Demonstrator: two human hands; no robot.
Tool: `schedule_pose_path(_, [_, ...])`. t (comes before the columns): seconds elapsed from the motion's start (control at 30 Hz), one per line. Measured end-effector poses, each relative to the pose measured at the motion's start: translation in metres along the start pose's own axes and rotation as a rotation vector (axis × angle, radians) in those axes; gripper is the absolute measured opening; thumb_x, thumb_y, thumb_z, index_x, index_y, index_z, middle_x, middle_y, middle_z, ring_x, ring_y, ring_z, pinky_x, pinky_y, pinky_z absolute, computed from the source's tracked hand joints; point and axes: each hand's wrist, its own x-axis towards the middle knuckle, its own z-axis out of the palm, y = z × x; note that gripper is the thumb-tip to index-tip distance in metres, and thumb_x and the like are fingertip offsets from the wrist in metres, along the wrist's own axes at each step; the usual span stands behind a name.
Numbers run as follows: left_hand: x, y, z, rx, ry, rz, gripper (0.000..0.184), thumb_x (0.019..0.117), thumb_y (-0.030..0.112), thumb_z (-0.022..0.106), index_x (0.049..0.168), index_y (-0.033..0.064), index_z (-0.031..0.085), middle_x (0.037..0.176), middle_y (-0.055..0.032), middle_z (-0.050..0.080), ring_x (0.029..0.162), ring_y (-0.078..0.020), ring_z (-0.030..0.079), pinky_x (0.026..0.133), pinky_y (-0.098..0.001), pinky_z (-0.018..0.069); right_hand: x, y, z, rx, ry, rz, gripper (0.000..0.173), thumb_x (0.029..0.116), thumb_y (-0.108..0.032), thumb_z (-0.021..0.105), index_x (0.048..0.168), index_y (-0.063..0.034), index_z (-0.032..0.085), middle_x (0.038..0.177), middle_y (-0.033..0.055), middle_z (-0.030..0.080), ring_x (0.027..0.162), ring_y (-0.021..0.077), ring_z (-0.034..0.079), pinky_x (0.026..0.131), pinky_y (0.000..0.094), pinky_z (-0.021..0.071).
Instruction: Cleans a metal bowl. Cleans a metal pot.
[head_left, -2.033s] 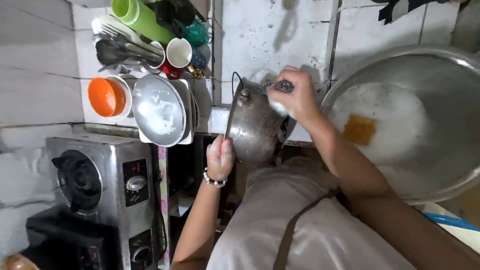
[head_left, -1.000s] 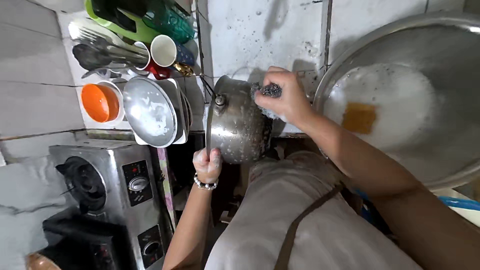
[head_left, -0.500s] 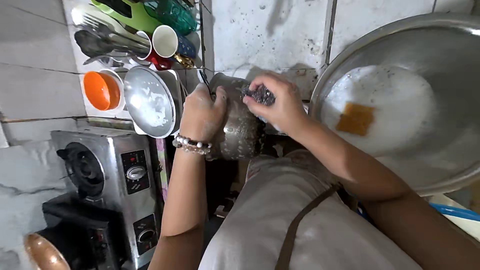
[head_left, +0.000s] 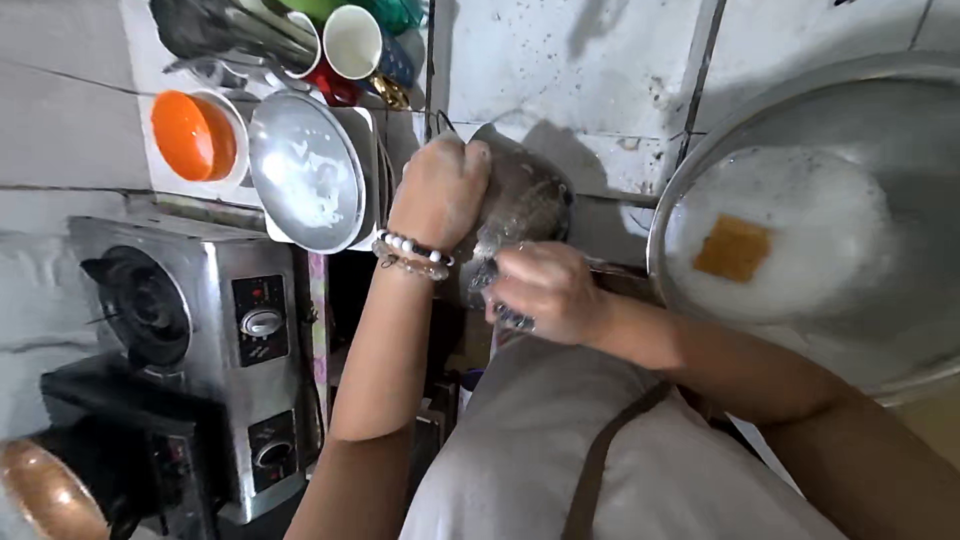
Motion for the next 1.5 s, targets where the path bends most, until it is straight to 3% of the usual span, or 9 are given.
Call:
schedule_pose_path(0.13, [0.006,0.005,-0.002,-0.011,-0.008,-0.043,0.042,0.107,0.035,0.037,0.09,0.0033,0.059,0.085,-0.0169,0.061,0.082,-0.0338,0.062,0.069,-0.0583,0.0462,0.028,0.046,-0.038,-0.048,0.01,0.35,0.019,0.081,-0.016,0.078,0.078,0.0001,0.07,0.082,0.0139,0.064,0.077,0.0221,0.063,0.067,0.0369,0.0511])
schedule_pose_path(0.3, [0.01,0.003,-0.004,-0.045,-0.064,0.024,0.044,0.1087,0.034,0.035,0.086,0.0037,0.057,0.082,-0.0138,0.057,0.078,-0.0297,0.059,0.068,-0.0544,0.0452,0.004,0.003,-0.003,0.001,-0.001,0.057,0.017,0.0819,-0.013,0.075,0.07,-0.0029,0.069,0.068,0.01,0.059,0.061,0.019,0.059,0.052,0.03,0.0475])
schedule_pose_path(0.43, [0.011,0.0,-0.004,-0.078,-0.052,0.017,0.042,0.1077,0.033,0.035,0.084,0.0056,0.057,0.08,-0.0117,0.056,0.076,-0.0271,0.058,0.067,-0.0524,0.0446,0.017,0.047,-0.04,-0.045,0.047,0.37,0.02,0.0827,-0.015,0.077,0.078,0.0017,0.068,0.085,0.016,0.064,0.08,0.0189,0.062,0.071,0.0312,0.0509])
schedule_pose_path(0.6, [0.011,0.0,-0.004,-0.104,-0.086,0.014,0.041,0.1084,0.033,0.036,0.083,0.0066,0.055,0.077,-0.0098,0.054,0.072,-0.0245,0.055,0.064,-0.0496,0.0438,-0.002,0.0,-0.008,-0.006,-0.055,0.042,0.019,0.0838,-0.014,0.074,0.069,-0.0039,0.069,0.067,0.0094,0.059,0.061,0.0183,0.059,0.053,0.0292,0.0468])
schedule_pose_path(0.9, [0.019,0.006,-0.007,-0.071,-0.081,0.017,0.045,0.1097,0.032,0.034,0.086,0.0031,0.059,0.084,-0.0147,0.059,0.08,-0.0288,0.059,0.07,-0.0537,0.0454,0.023,0.009,-0.012,-0.012,-0.115,0.103,0.019,0.0788,-0.016,0.077,0.069,-0.0029,0.069,0.07,0.0107,0.061,0.062,0.0202,0.061,0.051,0.0328,0.0481])
schedule_pose_path(1.03, [0.018,0.003,-0.005,-0.081,-0.054,0.007,0.046,0.1093,0.034,0.034,0.085,0.0035,0.058,0.084,-0.0144,0.058,0.081,-0.0294,0.059,0.07,-0.0545,0.0451,0.058,0.048,-0.044,-0.083,-0.226,0.415,0.022,0.084,-0.02,0.075,0.082,0.0011,0.068,0.091,0.0154,0.065,0.087,0.0269,0.064,0.074,0.0461,0.0502])
schedule_pose_path(1.17, [0.02,0.004,-0.005,-0.06,-0.057,0.005,0.045,0.1087,0.033,0.034,0.087,0.0021,0.059,0.085,-0.016,0.06,0.081,-0.0315,0.06,0.07,-0.0565,0.0454,0.03,0.005,-0.004,0.002,-0.124,0.093,0.017,0.0773,-0.016,0.079,0.07,-0.0038,0.069,0.072,0.01,0.062,0.063,0.0211,0.062,0.051,0.0349,0.0489])
schedule_pose_path(1.33, [0.016,0.007,-0.007,-0.048,-0.042,-0.03,0.047,0.1091,0.036,0.034,0.087,0.0037,0.059,0.083,-0.0151,0.06,0.078,-0.0307,0.06,0.068,-0.0559,0.0461,0.051,0.06,-0.045,-0.058,-0.134,0.425,0.025,0.082,-0.021,0.076,0.075,-0.0002,0.064,0.085,0.0145,0.063,0.083,0.0257,0.062,0.072,0.044,0.0491])
schedule_pose_path(1.5, [0.018,0.006,-0.006,-0.003,-0.039,0.008,0.047,0.1083,0.036,0.033,0.087,0.0043,0.059,0.083,-0.0144,0.059,0.079,-0.0298,0.059,0.068,-0.0556,0.0446,0.016,0.028,-0.017,0.098,-0.008,0.041,0.021,0.0812,-0.016,0.074,0.068,-0.0015,0.068,0.068,0.0103,0.059,0.062,0.0182,0.058,0.053,0.0307,0.0462])
